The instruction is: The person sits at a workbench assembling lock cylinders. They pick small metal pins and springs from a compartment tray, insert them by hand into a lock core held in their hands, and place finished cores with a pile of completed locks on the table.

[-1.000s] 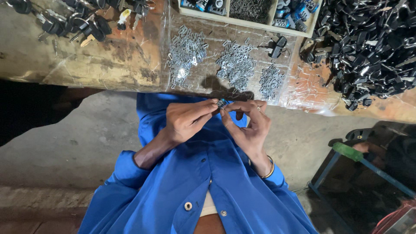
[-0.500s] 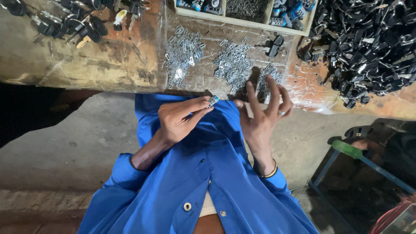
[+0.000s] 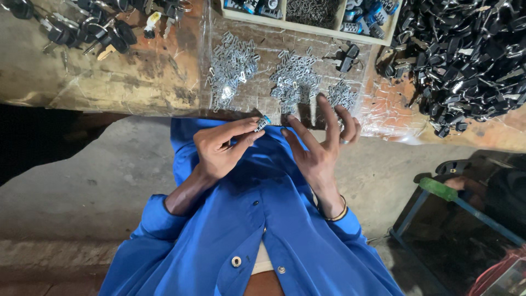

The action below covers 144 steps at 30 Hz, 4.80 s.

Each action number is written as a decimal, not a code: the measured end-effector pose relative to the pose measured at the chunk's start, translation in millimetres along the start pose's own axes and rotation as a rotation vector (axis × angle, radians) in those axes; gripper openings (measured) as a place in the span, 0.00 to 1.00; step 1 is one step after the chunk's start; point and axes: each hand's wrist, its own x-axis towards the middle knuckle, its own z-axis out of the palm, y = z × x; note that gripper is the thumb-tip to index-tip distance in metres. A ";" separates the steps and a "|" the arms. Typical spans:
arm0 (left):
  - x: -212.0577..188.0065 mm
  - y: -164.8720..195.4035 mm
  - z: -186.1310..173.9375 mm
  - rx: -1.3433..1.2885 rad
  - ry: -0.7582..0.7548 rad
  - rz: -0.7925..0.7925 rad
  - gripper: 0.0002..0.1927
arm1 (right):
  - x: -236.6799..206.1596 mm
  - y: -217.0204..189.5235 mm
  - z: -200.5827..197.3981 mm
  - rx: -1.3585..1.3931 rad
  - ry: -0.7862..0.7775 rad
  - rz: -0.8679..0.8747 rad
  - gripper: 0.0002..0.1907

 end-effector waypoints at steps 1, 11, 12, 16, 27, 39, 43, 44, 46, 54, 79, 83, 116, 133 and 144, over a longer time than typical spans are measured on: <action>-0.5 -0.2 0.5 -0.007 -0.002 -0.007 0.13 | 0.5 0.9 1.2 0.019 0.036 -0.017 0.20; 5.2 6.0 1.9 0.049 -0.012 0.030 0.13 | 2.4 -5.3 -1.5 0.297 0.048 -0.009 0.14; 6.0 6.8 2.1 0.075 -0.010 0.032 0.12 | 3.8 -8.2 -1.3 0.310 0.077 -0.015 0.14; 7.8 9.1 1.5 0.141 0.001 0.049 0.12 | 11.5 -22.6 2.3 0.415 0.021 0.137 0.10; 7.8 6.4 -5.7 0.227 -0.043 0.176 0.13 | 26.4 -42.1 4.6 0.592 0.000 0.159 0.12; 27.6 30.5 -12.0 0.195 -0.185 0.441 0.15 | 55.1 -6.9 -27.4 0.654 -0.371 0.110 0.12; 31.4 44.0 -7.8 0.169 -0.173 0.414 0.17 | 78.6 23.4 -43.3 0.675 -0.239 0.148 0.05; 30.4 47.0 -6.1 0.153 -0.159 0.383 0.17 | 83.9 30.9 -46.2 0.544 -0.119 0.288 0.09; 28.6 51.1 -2.3 0.129 -0.108 0.347 0.17 | 98.3 50.2 -49.6 -0.176 0.040 0.062 0.15; 29.2 51.1 5.0 0.005 -0.037 0.199 0.16 | 99.7 63.4 -57.6 0.196 0.118 0.196 0.12; 31.8 52.4 5.2 -0.024 0.070 0.193 0.13 | 68.3 3.5 -52.9 1.094 -0.214 0.276 0.10; 32.1 56.1 3.1 0.146 0.055 0.344 0.14 | 80.0 -16.7 -59.7 0.892 -0.174 0.182 0.09; 132.6 125.0 -25.5 0.344 -0.333 0.738 0.11 | 84.4 134.2 -99.1 -0.242 0.196 0.211 0.06; 235.6 92.6 98.5 0.839 -0.582 0.521 0.13 | 82.2 149.8 -114.3 0.323 0.009 0.545 0.19; 260.0 98.7 100.6 0.861 -0.769 0.303 0.19 | 88.0 144.5 -104.0 0.006 0.123 0.379 0.15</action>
